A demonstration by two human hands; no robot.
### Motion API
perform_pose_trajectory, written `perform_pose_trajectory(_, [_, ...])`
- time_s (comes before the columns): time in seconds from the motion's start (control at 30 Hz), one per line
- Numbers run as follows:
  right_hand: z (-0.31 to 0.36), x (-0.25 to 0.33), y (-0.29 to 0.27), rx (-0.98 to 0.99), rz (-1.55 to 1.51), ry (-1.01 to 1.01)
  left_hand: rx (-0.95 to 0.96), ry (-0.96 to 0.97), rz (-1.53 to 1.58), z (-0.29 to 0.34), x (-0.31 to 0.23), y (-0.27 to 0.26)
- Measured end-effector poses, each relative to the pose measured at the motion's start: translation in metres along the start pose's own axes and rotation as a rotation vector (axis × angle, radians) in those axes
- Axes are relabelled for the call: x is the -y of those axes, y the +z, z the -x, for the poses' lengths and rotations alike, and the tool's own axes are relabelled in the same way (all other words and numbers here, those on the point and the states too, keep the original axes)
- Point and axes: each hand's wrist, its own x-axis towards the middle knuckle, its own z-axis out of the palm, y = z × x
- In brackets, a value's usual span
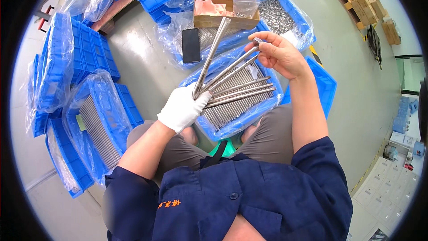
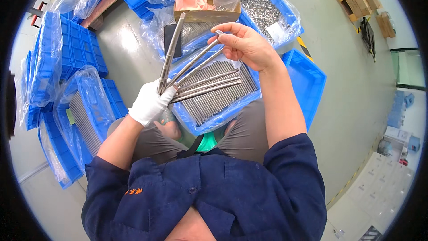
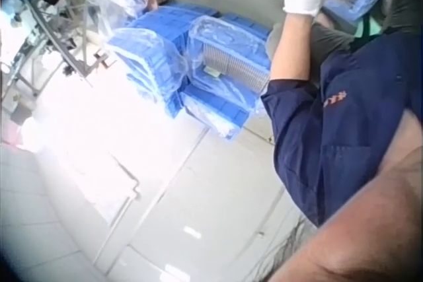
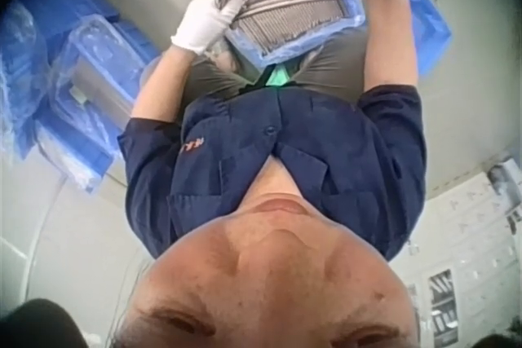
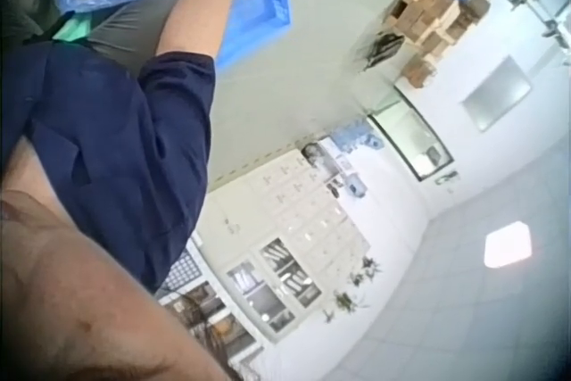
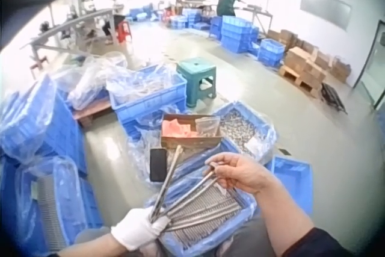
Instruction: Sorting and inspecting individual metal rods from one collection and organizing them into blue industrial crates.
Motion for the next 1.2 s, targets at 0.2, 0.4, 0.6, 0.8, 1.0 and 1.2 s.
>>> perform_pose_trajectory(0.2, [0.001,-0.003,0.003,-0.059,0.003,0.027,-0.046,0.050,-0.062,-0.001,0.004,0.002])
perform_pose_trajectory(0.4, [-0.005,-0.013,0.027,-0.108,0.168,0.143,-0.015,0.008,-0.149,-0.001,-0.002,-0.002])
perform_pose_trajectory(0.6, [-0.012,-0.041,0.048,-0.072,-0.001,0.301,-0.012,0.025,-0.263,-0.008,0.004,-0.001])
perform_pose_trajectory(0.8, [0.001,0.006,-0.020,-0.173,-0.010,0.002,0.113,-0.017,-0.015,-0.006,0.008,-0.014])
perform_pose_trajectory(1.0, [-0.012,-0.005,-0.001,-0.042,-0.105,-0.031,0.504,-0.307,0.514,0.012,0.006,-0.011])
perform_pose_trajectory(1.2, [-0.004,-0.007,-0.001,0.181,-0.245,-0.055,0.635,-0.157,0.331,0.012,0.002,-0.008])
